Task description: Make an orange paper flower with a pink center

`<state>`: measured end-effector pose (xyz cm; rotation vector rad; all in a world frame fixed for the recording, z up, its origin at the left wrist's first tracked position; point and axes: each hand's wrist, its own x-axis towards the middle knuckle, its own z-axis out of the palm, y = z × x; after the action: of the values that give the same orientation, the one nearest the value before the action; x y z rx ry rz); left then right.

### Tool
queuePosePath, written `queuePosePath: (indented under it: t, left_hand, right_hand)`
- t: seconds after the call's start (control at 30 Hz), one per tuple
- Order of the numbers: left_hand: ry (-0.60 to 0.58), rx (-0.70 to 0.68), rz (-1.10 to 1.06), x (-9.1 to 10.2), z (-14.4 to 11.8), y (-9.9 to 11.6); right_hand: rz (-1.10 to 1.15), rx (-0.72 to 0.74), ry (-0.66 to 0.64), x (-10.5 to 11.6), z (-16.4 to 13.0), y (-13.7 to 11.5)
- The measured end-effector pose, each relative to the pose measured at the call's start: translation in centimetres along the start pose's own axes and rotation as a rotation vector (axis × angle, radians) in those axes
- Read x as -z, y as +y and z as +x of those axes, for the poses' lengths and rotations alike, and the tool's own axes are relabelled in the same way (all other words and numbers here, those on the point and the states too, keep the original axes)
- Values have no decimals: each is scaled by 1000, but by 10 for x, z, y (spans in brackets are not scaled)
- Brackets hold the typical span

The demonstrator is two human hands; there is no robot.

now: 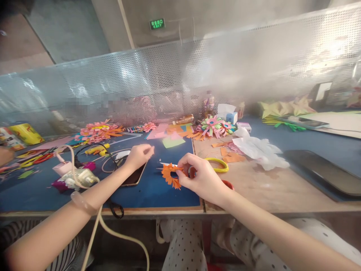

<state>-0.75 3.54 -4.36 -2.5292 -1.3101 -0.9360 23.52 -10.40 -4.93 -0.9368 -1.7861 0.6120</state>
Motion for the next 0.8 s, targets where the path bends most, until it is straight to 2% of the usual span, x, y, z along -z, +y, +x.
queuePosePath:
  t: [0.57,0.7,0.8]
  left_hand:
    - [15,-19,-7,1,0,1]
    - [36,-54,-26,5,-2,9]
    - [-3,-132,-90,13,-4,19]
  right_hand:
    - [-38,-29,-9,-2,1,-3]
    - [-37,-67,-35,0,0,-8]
    - [-23,-108,-68,3,3,-16]
